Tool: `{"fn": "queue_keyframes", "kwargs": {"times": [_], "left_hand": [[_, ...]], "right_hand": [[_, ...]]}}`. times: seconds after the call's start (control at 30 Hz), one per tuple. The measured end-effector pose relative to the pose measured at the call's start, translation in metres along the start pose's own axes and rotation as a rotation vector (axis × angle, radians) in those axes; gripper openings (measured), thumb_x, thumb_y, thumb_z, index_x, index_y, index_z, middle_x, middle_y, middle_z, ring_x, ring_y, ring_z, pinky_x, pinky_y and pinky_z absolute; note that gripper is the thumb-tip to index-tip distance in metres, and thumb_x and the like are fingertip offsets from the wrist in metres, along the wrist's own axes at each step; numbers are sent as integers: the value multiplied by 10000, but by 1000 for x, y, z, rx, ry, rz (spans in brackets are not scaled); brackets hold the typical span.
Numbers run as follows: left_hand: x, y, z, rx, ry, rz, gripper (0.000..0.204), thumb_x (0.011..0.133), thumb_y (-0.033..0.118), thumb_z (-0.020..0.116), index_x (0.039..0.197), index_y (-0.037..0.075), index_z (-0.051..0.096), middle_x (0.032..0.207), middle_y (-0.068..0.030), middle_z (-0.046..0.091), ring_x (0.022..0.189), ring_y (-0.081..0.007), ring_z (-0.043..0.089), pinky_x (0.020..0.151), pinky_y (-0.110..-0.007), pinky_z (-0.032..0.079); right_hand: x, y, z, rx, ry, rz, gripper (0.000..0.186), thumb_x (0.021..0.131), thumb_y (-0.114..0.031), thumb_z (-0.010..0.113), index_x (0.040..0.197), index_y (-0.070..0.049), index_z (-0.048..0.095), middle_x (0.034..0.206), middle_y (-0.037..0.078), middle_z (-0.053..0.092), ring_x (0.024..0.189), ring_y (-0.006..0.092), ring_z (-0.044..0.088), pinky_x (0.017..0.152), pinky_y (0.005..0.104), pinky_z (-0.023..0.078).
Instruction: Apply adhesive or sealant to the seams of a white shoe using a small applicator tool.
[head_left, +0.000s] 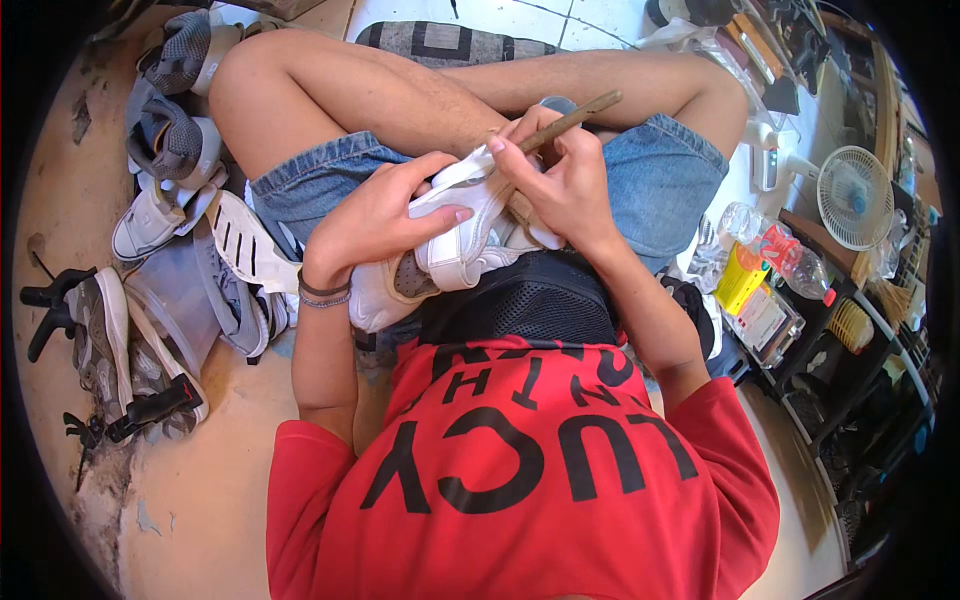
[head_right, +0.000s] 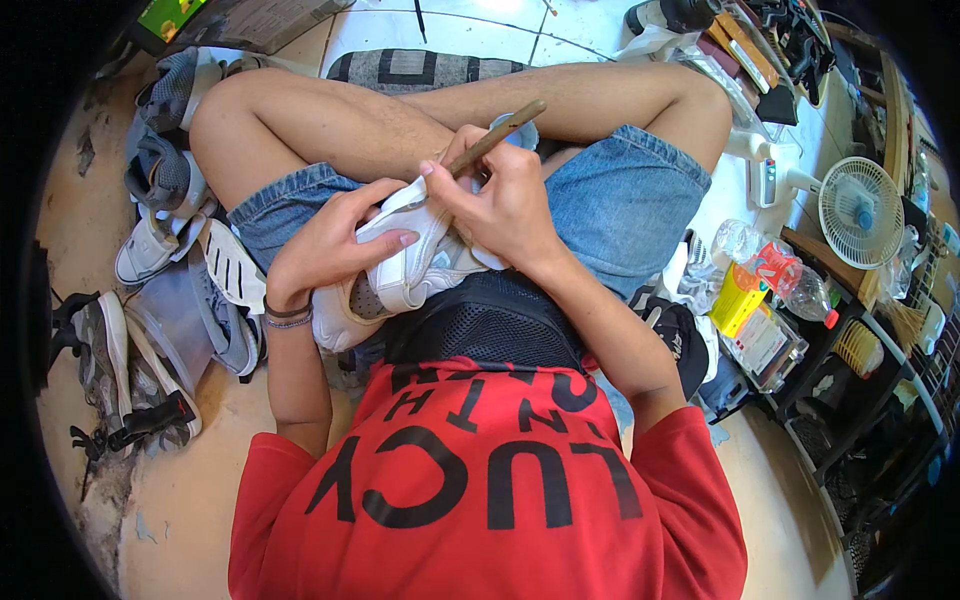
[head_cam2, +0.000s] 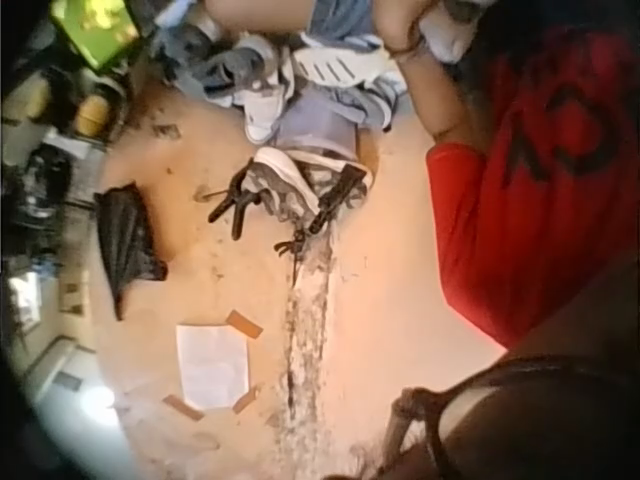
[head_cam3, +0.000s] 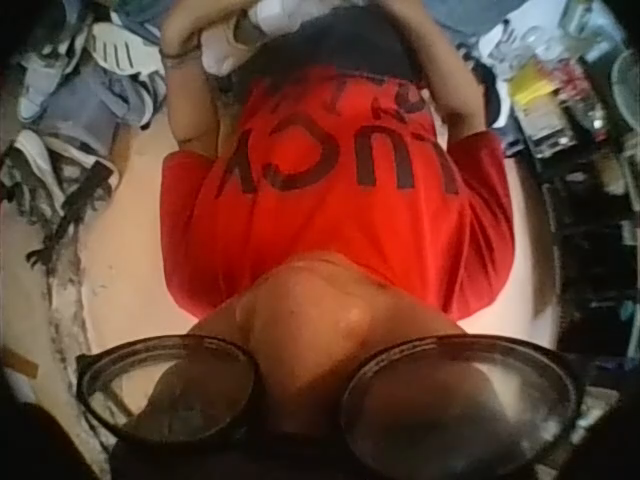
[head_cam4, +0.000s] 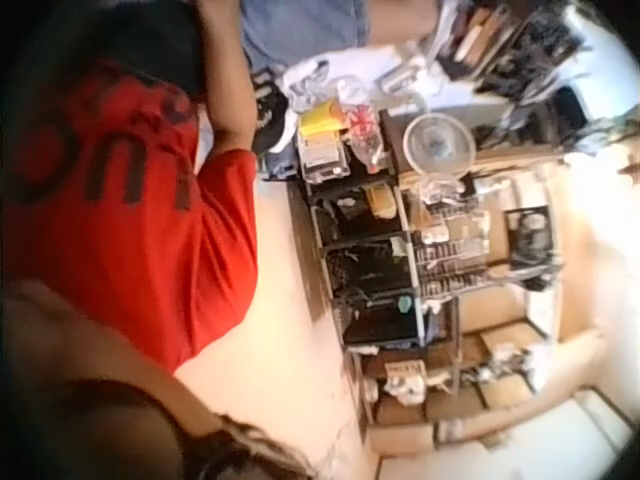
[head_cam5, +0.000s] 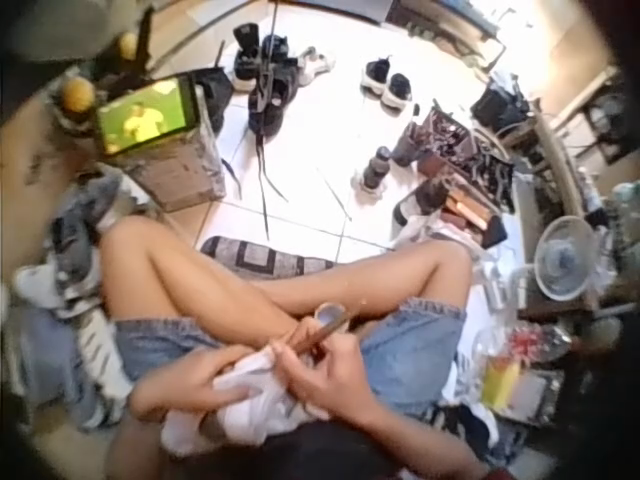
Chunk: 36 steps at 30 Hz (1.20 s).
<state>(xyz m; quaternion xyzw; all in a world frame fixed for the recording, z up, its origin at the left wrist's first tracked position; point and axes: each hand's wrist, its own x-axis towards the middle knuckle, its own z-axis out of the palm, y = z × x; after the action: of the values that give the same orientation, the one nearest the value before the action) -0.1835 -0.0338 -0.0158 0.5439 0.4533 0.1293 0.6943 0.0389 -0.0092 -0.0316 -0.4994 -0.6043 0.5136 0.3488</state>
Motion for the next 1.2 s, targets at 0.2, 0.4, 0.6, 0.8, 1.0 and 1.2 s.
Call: {"fn": "queue_keyframes", "kwargs": {"times": [0.2, 0.4, 0.6, 0.8, 1.0, 1.2], "left_hand": [[4, 0, -3, 30, 12, 10, 488, 884, 232, 732, 1263, -32, 575, 959, -110, 682, 846, -124, 618, 758, -293, 505], [4, 0, -2, 12, 6, -23, 487, 884, 220, 733, 1270, -30, 573, 977, -107, 684, 857, -126, 628, 761, -290, 510], [3, 0, -3, -24, 6, -9, 488, 888, 217, 736, 1274, -29, 569, 999, -104, 684, 869, -121, 630, 766, -285, 512], [3, -1, -3, -14, 16, 19, 481, 888, 204, 734, 1275, -28, 567, 1002, -98, 680, 861, -117, 621, 762, -280, 510], [4, -1, -3, 8, 8, 18, 477, 888, 194, 731, 1274, -31, 564, 998, -101, 679, 865, -113, 617, 763, -286, 510], [3, -3, -3, 28, 23, 47, 474, 889, 203, 729, 1264, -38, 567, 986, -112, 678, 864, -127, 619, 768, -298, 509]], "right_hand": [[7, -4, 0, -3, 51, 66, 199, 850, -136, 737, 751, 7, 640, 599, 30, 580, 545, 87, 497, 517, 265, 405], [5, -1, 1, 144, 35, 73, 192, 889, -97, 695, 759, 13, 607, 674, 56, 672, 651, 101, 660, 592, 246, 497], [6, -8, -8, 250, -83, 126, 218, 983, -35, 601, 784, -17, 516, 764, 122, 683, 869, 192, 728, 686, 270, 550], [6, -12, -4, 85, -110, 187, 188, 925, -112, 689, 792, 5, 627, 688, 47, 669, 644, 96, 632, 601, 262, 501], [7, -11, -1, 118, -89, 129, 215, 878, -156, 774, 794, 5, 658, 712, 31, 652, 657, 90, 561, 603, 263, 445], [9, 9, 2, 123, -19, 18, 223, 863, -172, 789, 790, -1, 665, 711, 15, 632, 680, 87, 535, 637, 272, 434]]}}
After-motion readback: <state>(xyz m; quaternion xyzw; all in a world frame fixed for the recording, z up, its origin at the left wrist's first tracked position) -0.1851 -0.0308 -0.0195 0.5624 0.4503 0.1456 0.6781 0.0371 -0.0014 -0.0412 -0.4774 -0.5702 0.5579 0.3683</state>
